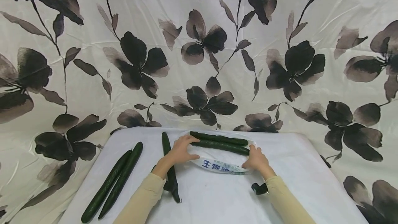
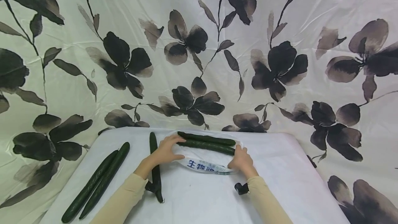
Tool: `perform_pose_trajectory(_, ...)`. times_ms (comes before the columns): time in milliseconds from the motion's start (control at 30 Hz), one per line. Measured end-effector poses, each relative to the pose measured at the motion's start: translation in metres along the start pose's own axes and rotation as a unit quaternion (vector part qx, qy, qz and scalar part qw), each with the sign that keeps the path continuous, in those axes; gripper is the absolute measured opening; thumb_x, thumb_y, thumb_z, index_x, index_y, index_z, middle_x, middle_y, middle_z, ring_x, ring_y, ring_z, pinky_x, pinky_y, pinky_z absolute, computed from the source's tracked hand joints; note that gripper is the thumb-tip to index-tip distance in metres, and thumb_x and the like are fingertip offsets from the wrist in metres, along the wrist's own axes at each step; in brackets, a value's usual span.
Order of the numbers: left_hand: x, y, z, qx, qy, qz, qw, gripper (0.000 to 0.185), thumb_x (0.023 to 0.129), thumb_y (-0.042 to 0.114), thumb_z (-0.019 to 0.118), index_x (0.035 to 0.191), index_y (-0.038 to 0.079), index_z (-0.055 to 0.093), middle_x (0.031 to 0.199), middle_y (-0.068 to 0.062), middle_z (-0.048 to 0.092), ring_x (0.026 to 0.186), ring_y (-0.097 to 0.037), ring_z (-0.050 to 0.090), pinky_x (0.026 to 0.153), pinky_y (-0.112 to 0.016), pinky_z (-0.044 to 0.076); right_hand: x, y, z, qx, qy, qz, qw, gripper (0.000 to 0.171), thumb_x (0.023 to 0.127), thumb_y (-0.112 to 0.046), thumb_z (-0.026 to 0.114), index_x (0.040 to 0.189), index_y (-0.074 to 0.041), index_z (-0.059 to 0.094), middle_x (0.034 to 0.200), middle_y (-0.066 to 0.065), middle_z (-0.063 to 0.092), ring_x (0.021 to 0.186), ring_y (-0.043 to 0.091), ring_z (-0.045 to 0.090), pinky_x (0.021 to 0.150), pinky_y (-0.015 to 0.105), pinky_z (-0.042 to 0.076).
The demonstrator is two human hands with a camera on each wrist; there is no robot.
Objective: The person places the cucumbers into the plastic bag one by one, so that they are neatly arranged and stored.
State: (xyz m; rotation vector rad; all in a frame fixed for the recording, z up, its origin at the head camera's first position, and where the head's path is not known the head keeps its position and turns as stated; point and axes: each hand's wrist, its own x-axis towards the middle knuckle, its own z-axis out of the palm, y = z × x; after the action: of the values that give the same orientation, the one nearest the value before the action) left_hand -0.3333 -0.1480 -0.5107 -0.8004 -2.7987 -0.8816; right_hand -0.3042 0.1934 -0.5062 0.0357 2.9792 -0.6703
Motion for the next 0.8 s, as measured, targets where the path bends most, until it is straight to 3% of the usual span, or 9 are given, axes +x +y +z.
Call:
perform_pose_trajectory(167, -0.026, -0.009, -0.012, -0.064, 0.046, 0.010, 0.9968, 0.059, 0.081, 0.026, 0.081, 0.133, 0.011, 0.058, 0.137, -0.012, 0.049, 0.127, -0.034, 0.042, 0.101, -0.057, 0.034, -0.002, 0.002, 0.006, 0.002, 0.001, 0.001, 1.000, 0.090, 0.066, -0.020, 0.086, 0.136, 0.011, 0.038, 0.116, 0.033, 0.046, 0.088, 0.045, 0.057, 0.072, 0.056, 0.049)
perform_pose_trajectory(333, -0.052, -0.019, -0.022, -0.080, 0.076, -0.007, 0.9939, 0.055, 0.080, 0.020, 0.082, 0.130, 0.010, 0.061, 0.134, -0.013, 0.050, 0.124, -0.036, 0.044, 0.098, -0.058, 0.037, -0.001, 0.006, 0.010, 0.006, 0.011, -0.014, 1.000, 0.089, 0.069, -0.023, 0.086, 0.134, 0.014, 0.038, 0.115, 0.034, 0.046, 0.089, 0.046, 0.057, 0.076, 0.057, 0.049)
perform_pose_trajectory(533, -0.080, -0.035, -0.024, -0.075, 0.072, -0.046, 0.9935, 0.052, 0.083, 0.018, 0.079, 0.131, 0.012, 0.060, 0.134, -0.012, 0.048, 0.124, -0.037, 0.044, 0.099, -0.058, 0.037, -0.002, 0.012, 0.011, 0.009, 0.012, -0.025, 1.000, 0.089, 0.070, -0.026, 0.086, 0.134, 0.014, 0.038, 0.113, 0.033, 0.048, 0.091, 0.047, 0.058, 0.079, 0.057, 0.048)
perform_pose_trajectory(800, -0.100, -0.041, -0.027, -0.101, 0.073, -0.087, 0.9884, 0.052, 0.085, 0.017, 0.077, 0.132, 0.006, 0.057, 0.135, -0.020, 0.045, 0.126, -0.039, 0.043, 0.101, -0.056, 0.037, -0.002, 0.013, 0.011, 0.015, 0.011, -0.032, 0.999, 0.089, 0.073, -0.028, 0.084, 0.136, 0.014, 0.037, 0.119, 0.035, 0.046, 0.097, 0.049, 0.056, 0.083, 0.058, 0.047)
